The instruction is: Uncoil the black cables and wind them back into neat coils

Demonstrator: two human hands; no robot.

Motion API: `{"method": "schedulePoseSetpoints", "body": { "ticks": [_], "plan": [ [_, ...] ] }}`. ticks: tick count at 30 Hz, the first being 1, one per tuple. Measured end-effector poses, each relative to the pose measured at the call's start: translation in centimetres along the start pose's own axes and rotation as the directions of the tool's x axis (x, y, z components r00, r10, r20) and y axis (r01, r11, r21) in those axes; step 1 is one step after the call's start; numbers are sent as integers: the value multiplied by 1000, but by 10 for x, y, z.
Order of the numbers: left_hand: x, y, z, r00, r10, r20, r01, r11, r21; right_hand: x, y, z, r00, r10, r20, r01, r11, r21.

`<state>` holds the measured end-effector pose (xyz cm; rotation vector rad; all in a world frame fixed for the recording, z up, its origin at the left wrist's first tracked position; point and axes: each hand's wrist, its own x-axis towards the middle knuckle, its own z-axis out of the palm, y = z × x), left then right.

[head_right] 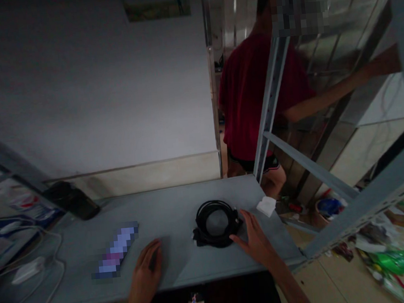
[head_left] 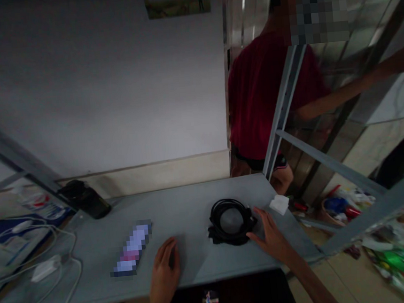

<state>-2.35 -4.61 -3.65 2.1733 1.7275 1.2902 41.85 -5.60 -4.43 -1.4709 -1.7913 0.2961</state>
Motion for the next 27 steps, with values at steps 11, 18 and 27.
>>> {"method": "schedulePoseSetpoints", "body": {
  "ticks": [11, 18, 27],
  "plan": [
    [-1, 7, -1, 999, -51, 10, 52, 998, -23, -1, 2, 0, 1000, 23, 17, -23, 1000, 10],
    [0, 15, -2, 998, -63, 16, 63, 998, -29, -2, 0, -4, 999, 5, 37, -4, 1000, -27],
    [1, 30, -6, 998, -38, 51, 38, 999, 0, 0, -2, -9, 998, -24, 52, 26, 999, -40]
  ]
}}
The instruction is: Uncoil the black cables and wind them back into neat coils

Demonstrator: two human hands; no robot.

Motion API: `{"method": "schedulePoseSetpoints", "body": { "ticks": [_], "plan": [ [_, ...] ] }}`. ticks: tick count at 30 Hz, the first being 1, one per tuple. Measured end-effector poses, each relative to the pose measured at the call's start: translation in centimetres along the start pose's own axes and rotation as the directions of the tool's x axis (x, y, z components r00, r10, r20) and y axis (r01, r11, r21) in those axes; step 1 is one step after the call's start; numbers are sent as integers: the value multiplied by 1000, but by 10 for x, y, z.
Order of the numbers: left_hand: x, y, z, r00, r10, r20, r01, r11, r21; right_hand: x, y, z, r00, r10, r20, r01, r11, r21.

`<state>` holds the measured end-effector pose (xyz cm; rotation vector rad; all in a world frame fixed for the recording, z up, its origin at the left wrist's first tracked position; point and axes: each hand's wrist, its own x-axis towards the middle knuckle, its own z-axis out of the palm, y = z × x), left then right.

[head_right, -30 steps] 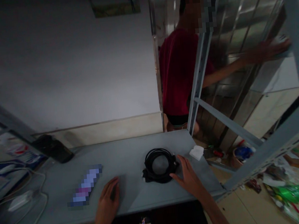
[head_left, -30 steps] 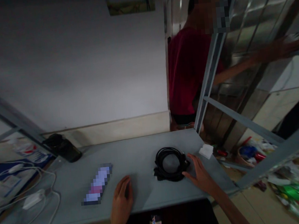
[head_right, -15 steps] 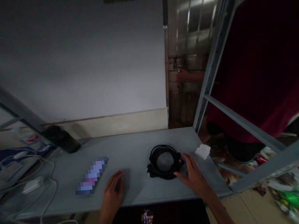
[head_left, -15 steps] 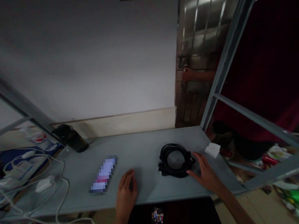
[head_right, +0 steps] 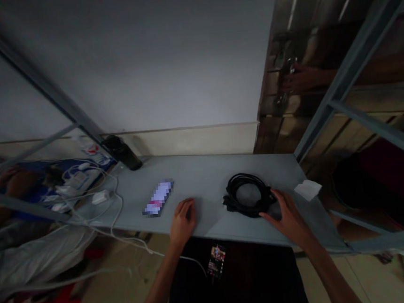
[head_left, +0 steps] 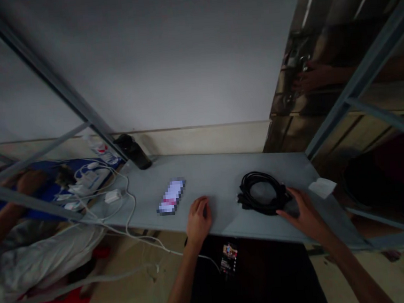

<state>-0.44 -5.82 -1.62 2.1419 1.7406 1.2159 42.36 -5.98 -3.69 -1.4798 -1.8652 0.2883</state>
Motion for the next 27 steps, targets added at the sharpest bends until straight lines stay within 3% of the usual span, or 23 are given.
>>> {"method": "schedulePoseSetpoints", "body": {
  "ticks": [7, 13, 21, 27],
  "plan": [
    [-2, -1, 2, 1000, -2, 25, 2, 1000, 10, 1, -1, -5, 999, -47, -10, 47, 998, -42],
    [-1, 0, 1, 1000, 15, 15, -15, 1000, 20, -1, -17, -10, 980, -197, -13, 192, 967, -165],
    [-2, 0, 0, 1000, 9, 17, -10, 1000, 20, 25, -73, 40, 935, -349, 62, 353, 903, -246],
    [-1, 1, -1, 1000, 2, 8, -2, 1000, 18, 37, -75, 51, 893, -435, 112, 446, 832, -330]
  ]
}}
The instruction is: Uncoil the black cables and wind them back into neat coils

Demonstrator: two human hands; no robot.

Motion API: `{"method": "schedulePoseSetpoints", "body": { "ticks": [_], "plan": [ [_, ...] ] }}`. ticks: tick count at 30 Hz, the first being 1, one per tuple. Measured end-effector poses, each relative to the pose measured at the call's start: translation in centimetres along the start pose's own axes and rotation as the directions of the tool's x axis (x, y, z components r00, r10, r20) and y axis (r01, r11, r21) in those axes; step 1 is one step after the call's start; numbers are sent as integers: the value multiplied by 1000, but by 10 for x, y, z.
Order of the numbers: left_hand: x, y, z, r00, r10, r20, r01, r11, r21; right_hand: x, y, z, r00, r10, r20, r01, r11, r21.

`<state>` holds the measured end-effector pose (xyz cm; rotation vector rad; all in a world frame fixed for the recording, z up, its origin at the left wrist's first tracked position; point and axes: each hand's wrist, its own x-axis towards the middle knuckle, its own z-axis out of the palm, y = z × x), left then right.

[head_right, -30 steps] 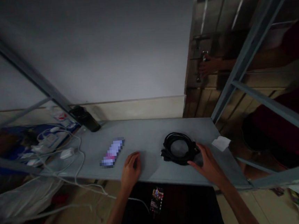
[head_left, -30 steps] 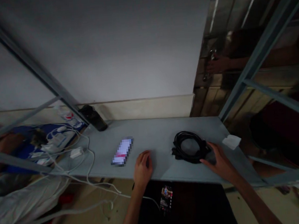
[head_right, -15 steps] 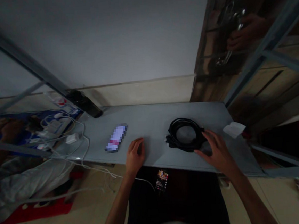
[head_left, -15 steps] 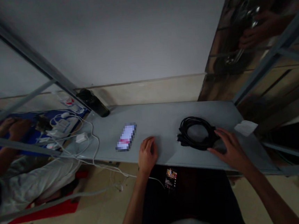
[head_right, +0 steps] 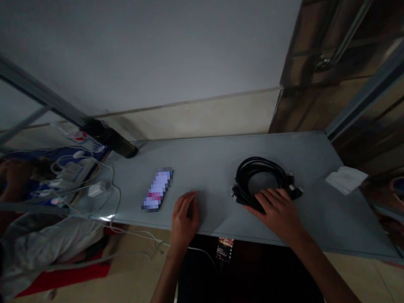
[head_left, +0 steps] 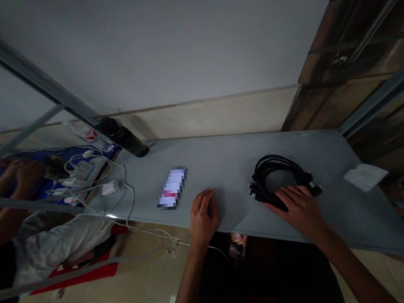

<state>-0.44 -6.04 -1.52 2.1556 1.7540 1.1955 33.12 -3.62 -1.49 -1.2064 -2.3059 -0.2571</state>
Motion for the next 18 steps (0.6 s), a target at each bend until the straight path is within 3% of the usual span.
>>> {"method": "schedulePoseSetpoints", "body": {
  "ticks": [4, 12, 16, 18],
  "plan": [
    [0, 0, -1, 1000, -5, 6, 5, 1000, -4, -3, 11, -3, 1000, -16, 13, 17, 1000, -23],
    [0, -2, -1, 1000, 0, 6, 0, 1000, 16, -6, 60, -14, 998, -5, 62, 5, 1000, 5],
    [0, -1, -1, 1000, -10, 1, 10, 1000, 24, -6, 64, -22, 995, 17, 103, -25, 996, 84],
    [0, 0, -1, 1000, -13, -2, 13, 1000, 26, -3, 66, -24, 995, 70, 67, -75, 993, 88]
  ]
}}
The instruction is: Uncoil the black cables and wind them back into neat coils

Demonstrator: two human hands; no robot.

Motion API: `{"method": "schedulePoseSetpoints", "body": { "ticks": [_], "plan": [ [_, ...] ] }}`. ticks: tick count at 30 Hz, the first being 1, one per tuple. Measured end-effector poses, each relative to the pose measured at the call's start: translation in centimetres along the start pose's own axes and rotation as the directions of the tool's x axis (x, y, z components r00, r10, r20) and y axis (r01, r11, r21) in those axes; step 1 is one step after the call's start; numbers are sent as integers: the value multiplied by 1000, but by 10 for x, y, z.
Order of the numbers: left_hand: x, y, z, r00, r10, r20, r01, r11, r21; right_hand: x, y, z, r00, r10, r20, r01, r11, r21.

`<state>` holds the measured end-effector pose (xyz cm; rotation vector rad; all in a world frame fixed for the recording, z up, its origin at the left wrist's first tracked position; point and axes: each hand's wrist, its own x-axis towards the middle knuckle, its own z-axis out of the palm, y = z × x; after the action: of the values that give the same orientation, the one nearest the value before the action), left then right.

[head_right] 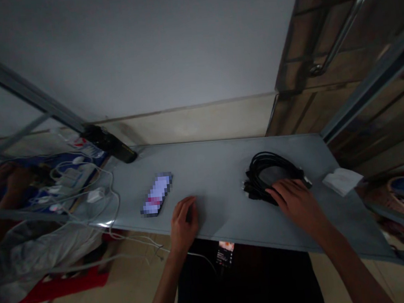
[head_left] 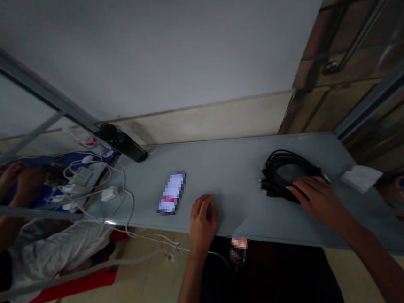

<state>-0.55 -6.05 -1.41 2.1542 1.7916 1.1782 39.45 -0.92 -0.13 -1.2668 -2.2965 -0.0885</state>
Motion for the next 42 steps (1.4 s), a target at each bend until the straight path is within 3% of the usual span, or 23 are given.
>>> {"method": "schedulePoseSetpoints", "body": {
  "ticks": [4, 8, 11, 14, 17, 19, 22, 25, 28, 31, 34, 37, 40, 42],
  "plan": [
    [-1, 0, 0, 1000, -4, -12, 4, 1000, -1, 18, 11, -9, 971, 174, -165, -171, 985, 33],
    [-2, -2, -1, 1000, -14, -5, 14, 1000, -25, 43, 8, -48, 882, 347, -319, -352, 935, 41],
    [-3, 1, -5, 1000, -6, -5, 6, 995, -103, 49, -18, -88, 801, 407, -439, -419, 905, 75],
    [-10, 14, -12, 997, -72, -21, 66, 975, -213, 40, -52, -117, 715, 439, -544, -479, 875, 76],
    [-25, 34, -19, 985, -168, 30, 169, 931, -323, 27, -77, -131, 636, 502, -586, -540, 832, 126],
    [-37, 49, -21, 970, -220, 99, 241, 892, -383, 22, -85, -133, 615, 541, -574, -557, 813, 169],
    [-51, 71, -20, 935, -264, 239, 349, 809, -473, 20, -88, -129, 652, 577, -492, -522, 812, 260],
    [-54, 93, -10, 866, -265, 423, 479, 678, -557, 24, -91, -111, 743, 564, -359, -428, 814, 393],
    [-43, 114, 11, 783, -256, 567, 616, 455, -644, 27, -96, -82, 869, 454, -198, -312, 813, 492],
    [-24, 128, 37, 744, -278, 607, 665, 234, -709, 25, -104, -51, 942, 316, -112, -218, 832, 510],
    [-1, 135, 55, 716, -372, 590, 668, 120, -735, 18, -109, -25, 977, 185, -106, -113, 871, 479],
    [17, 133, 64, 738, -433, 517, 615, 118, -779, 11, -107, -13, 989, 135, -68, -87, 876, 474],
    [31, 125, 75, 770, -446, 456, 563, 140, -814, 11, -97, -18, 974, 217, -60, -148, 818, 557],
    [39, 117, 84, 763, -459, 455, 563, 125, -817, 17, -87, -33, 946, 322, -34, -226, 732, 643]
  ]
}}
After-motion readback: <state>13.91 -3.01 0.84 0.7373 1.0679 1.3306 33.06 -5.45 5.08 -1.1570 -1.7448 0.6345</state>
